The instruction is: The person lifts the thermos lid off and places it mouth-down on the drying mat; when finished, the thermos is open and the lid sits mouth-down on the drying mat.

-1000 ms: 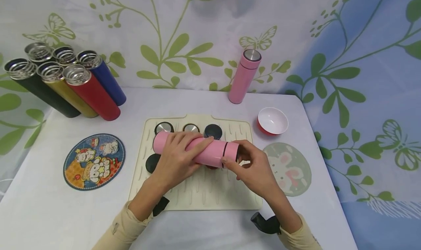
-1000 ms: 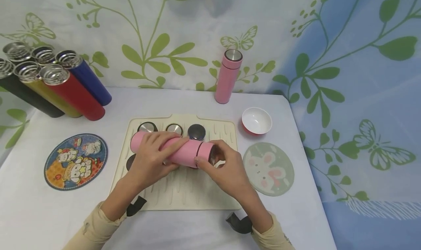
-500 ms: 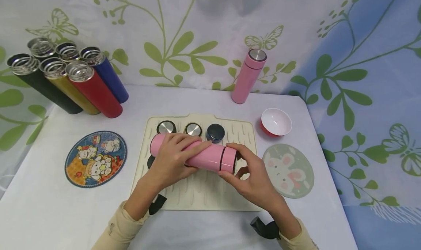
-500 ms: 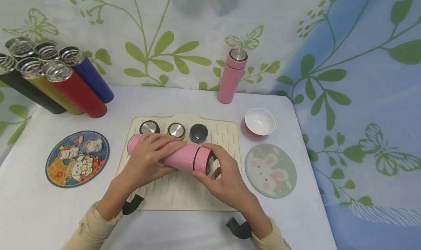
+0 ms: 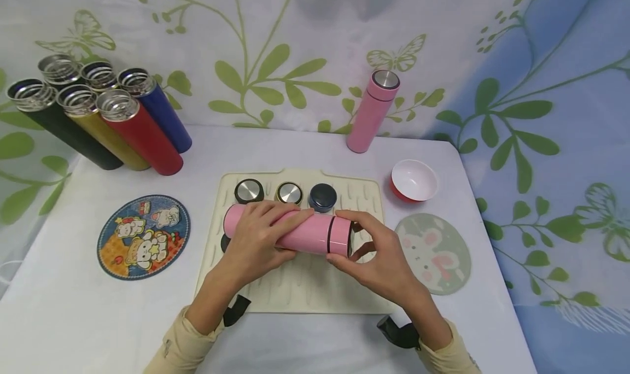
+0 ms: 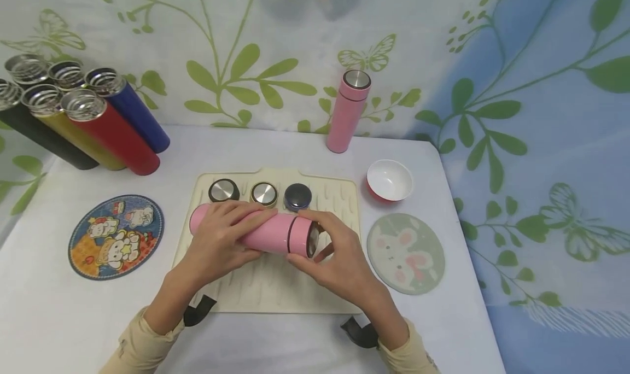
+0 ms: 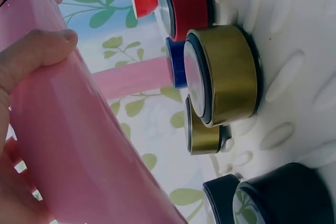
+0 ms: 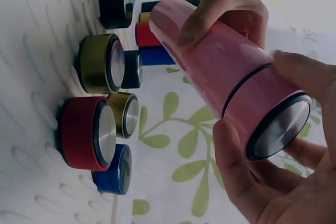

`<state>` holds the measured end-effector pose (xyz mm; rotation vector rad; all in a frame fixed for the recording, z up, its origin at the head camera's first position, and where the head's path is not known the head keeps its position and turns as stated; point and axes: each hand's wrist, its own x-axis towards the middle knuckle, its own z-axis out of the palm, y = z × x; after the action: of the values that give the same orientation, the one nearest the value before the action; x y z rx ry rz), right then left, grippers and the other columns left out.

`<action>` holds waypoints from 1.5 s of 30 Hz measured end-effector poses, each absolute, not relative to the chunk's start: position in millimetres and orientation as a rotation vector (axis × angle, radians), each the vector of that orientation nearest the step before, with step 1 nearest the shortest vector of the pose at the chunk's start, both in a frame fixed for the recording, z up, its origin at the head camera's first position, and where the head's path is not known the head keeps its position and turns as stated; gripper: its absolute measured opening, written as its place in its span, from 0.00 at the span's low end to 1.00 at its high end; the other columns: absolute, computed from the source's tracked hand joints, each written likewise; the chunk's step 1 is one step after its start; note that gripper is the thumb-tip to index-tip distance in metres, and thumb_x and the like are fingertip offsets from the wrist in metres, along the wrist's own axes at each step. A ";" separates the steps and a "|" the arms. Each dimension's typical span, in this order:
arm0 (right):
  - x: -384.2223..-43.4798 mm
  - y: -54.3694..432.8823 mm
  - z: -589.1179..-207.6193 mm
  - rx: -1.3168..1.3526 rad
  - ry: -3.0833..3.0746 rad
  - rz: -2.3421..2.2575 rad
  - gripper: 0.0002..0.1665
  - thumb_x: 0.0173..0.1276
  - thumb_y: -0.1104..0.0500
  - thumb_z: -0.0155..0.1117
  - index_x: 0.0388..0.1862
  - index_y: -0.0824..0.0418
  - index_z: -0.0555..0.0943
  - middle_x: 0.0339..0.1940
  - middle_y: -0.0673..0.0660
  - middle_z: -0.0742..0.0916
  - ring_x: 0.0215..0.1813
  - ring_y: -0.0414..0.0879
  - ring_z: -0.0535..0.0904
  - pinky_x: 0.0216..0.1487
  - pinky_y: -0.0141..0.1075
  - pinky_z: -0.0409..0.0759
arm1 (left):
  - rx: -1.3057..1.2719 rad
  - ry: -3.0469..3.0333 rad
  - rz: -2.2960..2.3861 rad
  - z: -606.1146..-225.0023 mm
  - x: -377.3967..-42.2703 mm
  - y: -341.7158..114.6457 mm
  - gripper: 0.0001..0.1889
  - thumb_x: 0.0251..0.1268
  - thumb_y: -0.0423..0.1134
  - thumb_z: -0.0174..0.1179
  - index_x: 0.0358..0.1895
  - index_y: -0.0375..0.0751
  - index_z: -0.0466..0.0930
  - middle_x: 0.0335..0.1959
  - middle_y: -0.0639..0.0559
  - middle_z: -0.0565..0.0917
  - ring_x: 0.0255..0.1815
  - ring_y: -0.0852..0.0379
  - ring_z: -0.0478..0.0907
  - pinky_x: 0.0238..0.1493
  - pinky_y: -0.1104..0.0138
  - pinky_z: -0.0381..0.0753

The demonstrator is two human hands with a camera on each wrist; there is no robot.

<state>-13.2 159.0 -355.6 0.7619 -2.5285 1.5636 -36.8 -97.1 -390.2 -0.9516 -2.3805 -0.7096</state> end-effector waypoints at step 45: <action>-21.9 154.2 -365.7 0.747 -2.568 1.765 0.30 0.63 0.60 0.75 0.64 0.53 0.77 0.53 0.52 0.83 0.48 0.49 0.82 0.36 0.39 0.85 | -0.884 -2.393 -0.675 -389.5 -33.4 -98.1 0.37 0.42 0.39 0.79 0.63 0.54 0.80 0.54 0.49 0.83 0.57 0.45 0.75 0.56 0.49 0.69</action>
<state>-21.9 154.2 -365.7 0.7467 -2.5680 1.7654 -33.4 -98.1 -389.5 -0.8837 -2.3928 -0.6747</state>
